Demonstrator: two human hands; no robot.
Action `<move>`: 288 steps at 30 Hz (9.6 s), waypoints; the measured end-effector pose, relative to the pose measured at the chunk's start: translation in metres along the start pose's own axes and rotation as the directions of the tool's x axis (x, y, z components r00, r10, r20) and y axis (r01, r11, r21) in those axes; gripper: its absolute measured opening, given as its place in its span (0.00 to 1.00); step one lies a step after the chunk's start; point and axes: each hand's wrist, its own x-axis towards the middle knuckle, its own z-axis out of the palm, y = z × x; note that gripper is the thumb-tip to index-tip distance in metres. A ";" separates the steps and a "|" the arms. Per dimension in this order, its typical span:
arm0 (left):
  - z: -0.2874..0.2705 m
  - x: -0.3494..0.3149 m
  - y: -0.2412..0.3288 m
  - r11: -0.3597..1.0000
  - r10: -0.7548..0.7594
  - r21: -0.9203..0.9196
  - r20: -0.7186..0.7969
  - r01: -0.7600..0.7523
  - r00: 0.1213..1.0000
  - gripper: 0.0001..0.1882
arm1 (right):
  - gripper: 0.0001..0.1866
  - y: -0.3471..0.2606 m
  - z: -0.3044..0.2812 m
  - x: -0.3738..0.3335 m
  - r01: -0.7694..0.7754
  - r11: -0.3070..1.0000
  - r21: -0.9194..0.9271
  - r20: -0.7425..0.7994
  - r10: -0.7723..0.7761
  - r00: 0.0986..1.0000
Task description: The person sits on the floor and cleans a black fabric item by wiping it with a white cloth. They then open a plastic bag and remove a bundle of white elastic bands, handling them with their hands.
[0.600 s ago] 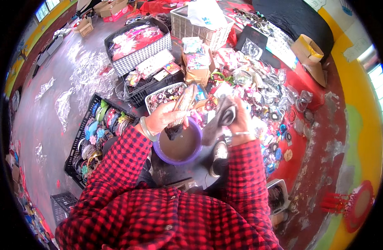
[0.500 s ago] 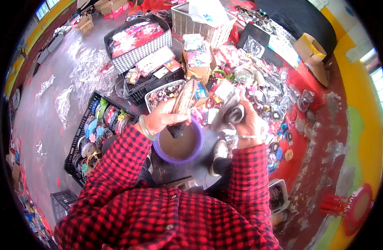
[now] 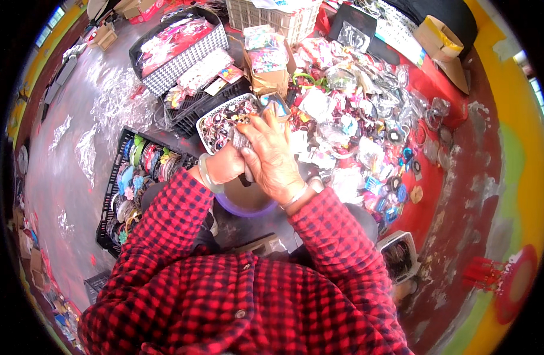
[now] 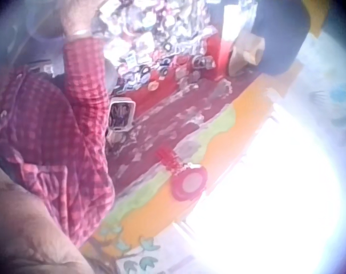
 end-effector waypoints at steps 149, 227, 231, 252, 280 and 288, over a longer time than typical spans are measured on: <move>-0.017 0.002 0.021 0.591 -0.454 -0.739 0.029 0.325 0.891 0.21 | 0.08 0.025 -0.006 0.012 -0.643 0.419 0.641 0.481 0.434 0.762; -0.011 -0.008 -0.002 0.853 -0.310 -0.437 0.016 0.286 0.951 0.25 | 0.15 0.015 0.006 0.011 0.178 0.969 0.174 -0.091 -0.164 0.982; -0.011 -0.008 -0.002 0.832 -0.340 -0.468 -0.008 0.297 0.940 0.27 | 0.14 0.020 0.014 0.013 0.135 0.967 0.214 -0.154 -0.103 0.983; -0.022 -0.007 -0.001 0.995 -0.073 0.068 -0.018 0.074 0.997 0.26 | 0.07 0.038 -0.011 0.016 -0.613 0.128 0.779 0.475 0.516 0.712; -0.007 -0.003 -0.006 0.912 -0.330 -0.247 0.039 0.329 0.943 0.24 | 0.01 0.062 0.012 0.009 -0.430 0.218 0.876 0.178 0.683 0.709; -0.014 -0.005 -0.007 0.820 -0.390 -0.443 0.030 0.362 0.920 0.23 | 0.12 0.070 -0.039 0.022 -0.242 -0.010 0.970 0.137 0.848 0.513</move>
